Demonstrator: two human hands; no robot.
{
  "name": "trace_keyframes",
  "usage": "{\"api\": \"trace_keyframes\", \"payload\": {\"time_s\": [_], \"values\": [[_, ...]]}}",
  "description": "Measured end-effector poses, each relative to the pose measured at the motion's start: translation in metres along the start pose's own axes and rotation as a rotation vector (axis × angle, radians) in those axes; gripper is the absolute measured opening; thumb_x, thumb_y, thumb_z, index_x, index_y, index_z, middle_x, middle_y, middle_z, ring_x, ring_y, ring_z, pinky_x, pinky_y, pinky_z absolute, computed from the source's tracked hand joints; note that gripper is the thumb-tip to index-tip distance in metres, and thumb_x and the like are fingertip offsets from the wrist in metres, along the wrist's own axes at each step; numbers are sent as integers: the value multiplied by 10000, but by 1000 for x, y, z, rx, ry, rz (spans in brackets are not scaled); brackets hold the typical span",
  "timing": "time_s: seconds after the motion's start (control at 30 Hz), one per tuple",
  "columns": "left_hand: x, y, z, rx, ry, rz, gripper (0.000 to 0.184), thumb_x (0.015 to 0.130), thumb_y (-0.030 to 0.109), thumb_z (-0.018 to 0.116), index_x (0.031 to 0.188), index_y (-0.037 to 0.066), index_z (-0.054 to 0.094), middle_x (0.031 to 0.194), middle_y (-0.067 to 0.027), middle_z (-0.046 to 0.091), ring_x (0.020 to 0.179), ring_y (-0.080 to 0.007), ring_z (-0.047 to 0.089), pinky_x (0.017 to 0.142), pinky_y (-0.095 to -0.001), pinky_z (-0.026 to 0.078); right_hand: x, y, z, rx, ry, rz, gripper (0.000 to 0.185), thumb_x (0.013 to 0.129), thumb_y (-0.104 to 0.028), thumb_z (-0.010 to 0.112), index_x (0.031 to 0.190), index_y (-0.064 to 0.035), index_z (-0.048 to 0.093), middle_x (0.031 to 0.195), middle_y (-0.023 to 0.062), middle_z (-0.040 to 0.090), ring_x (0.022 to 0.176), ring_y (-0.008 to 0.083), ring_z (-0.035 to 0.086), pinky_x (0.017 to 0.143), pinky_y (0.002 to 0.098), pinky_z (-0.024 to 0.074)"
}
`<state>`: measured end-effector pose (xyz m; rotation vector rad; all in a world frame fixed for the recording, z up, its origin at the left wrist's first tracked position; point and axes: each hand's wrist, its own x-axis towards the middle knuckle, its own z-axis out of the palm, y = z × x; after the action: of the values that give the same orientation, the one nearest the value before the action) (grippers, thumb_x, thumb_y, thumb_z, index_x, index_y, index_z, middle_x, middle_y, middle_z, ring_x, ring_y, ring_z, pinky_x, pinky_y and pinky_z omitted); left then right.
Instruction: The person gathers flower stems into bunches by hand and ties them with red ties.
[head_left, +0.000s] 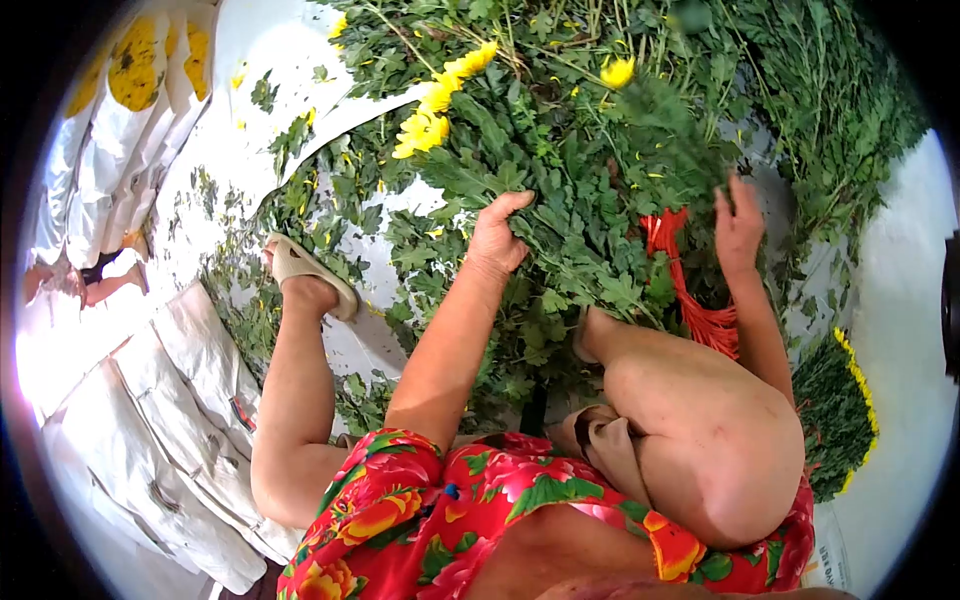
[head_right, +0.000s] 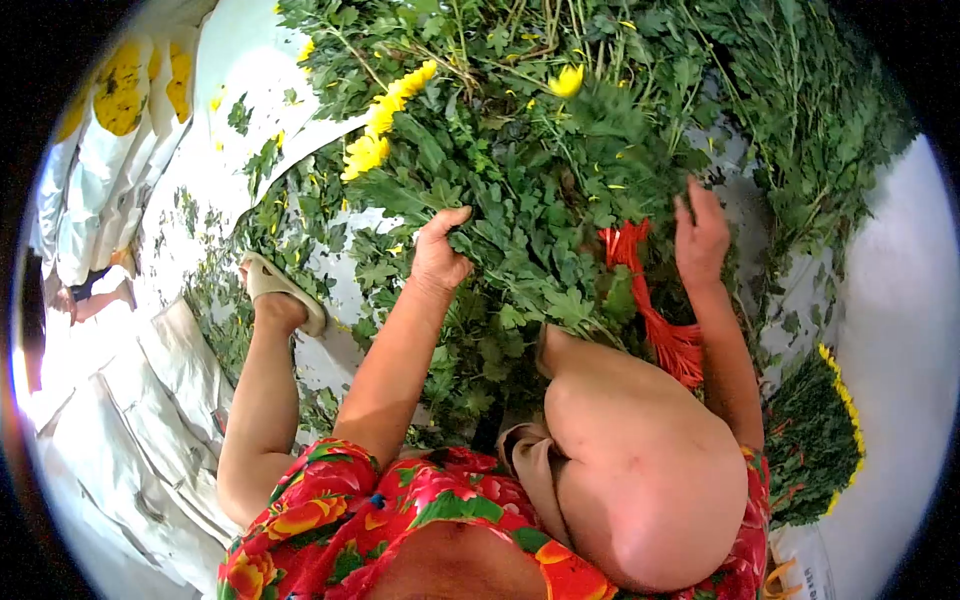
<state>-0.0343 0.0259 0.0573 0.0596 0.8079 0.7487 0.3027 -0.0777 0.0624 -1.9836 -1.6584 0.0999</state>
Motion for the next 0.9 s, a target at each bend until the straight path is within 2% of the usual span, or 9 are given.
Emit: {"api": "trace_keyframes", "payload": {"time_s": [0.1,0.2,0.33,0.53,0.6,0.67,0.8,0.87,0.9], "values": [[10,-8,-8,-19,23,-61,364,803,100,636,1148,-13,607,1090,-145,675,973,-295,669,905,-469,545,26,-57,-24,31,27,97,383,921,-32,585,1304,-52,573,922,141,604,816,297,601,780,376,516],[5,-7,10,-25,-24,-55,350,806,110,635,1130,-20,616,1076,-146,680,969,-293,669,903,-468,546,26,-120,-24,238,-43,-44,433,936,-36,546,1364,-103,548,851,89,572,735,155,557,676,326,506],[4,-6,17,28,-75,-76,365,810,143,662,1137,-13,620,1078,-147,681,990,-278,663,914,-459,539,-3,-148,-6,312,-347,-87,652,763,82,559,1387,-100,516,870,136,548,663,291,587,584,396,495],[-4,-16,30,43,-69,-20,425,827,116,718,1214,-18,601,1133,-104,672,994,-236,649,905,-434,536,-2,-143,-4,125,-484,-258,673,716,55,581,1378,-30,484,933,137,577,748,297,626,596,393,518],[-2,-19,36,214,129,65,412,814,105,727,1190,-20,610,1128,-97,670,997,-232,644,901,-421,524,-2,-144,-2,100,-524,-335,695,714,7,595,1392,6,439,940,135,580,770,296,628,594,394,514],[4,-20,38,327,144,52,380,850,239,692,1139,1,628,1139,-128,658,1022,-284,623,941,-440,479,-4,-149,-4,29,-604,-349,699,729,-27,594,1401,19,408,937,141,579,758,299,625,594,395,509],[10,-16,38,254,159,-3,409,867,284,657,1174,18,611,1151,-143,650,1043,-304,619,943,-465,493,7,-127,-8,335,-719,-207,522,875,-165,634,1365,-52,494,1022,150,638,845,329,651,696,414,527],[20,-14,14,143,118,28,382,859,226,648,1160,-6,610,1122,-126,662,1002,-285,634,927,-433,503,12,-92,-21,633,-560,-107,306,892,-231,677,1122,-31,671,980,150,657,859,282,650,734,382,517],[19,-9,13,152,143,38,386,862,235,644,1167,0,609,1124,-126,660,1009,-288,632,923,-440,506,15,-72,-31,537,-407,13,286,897,-232,667,1085,-18,684,957,153,667,859,260,654,745,358,524]]}}
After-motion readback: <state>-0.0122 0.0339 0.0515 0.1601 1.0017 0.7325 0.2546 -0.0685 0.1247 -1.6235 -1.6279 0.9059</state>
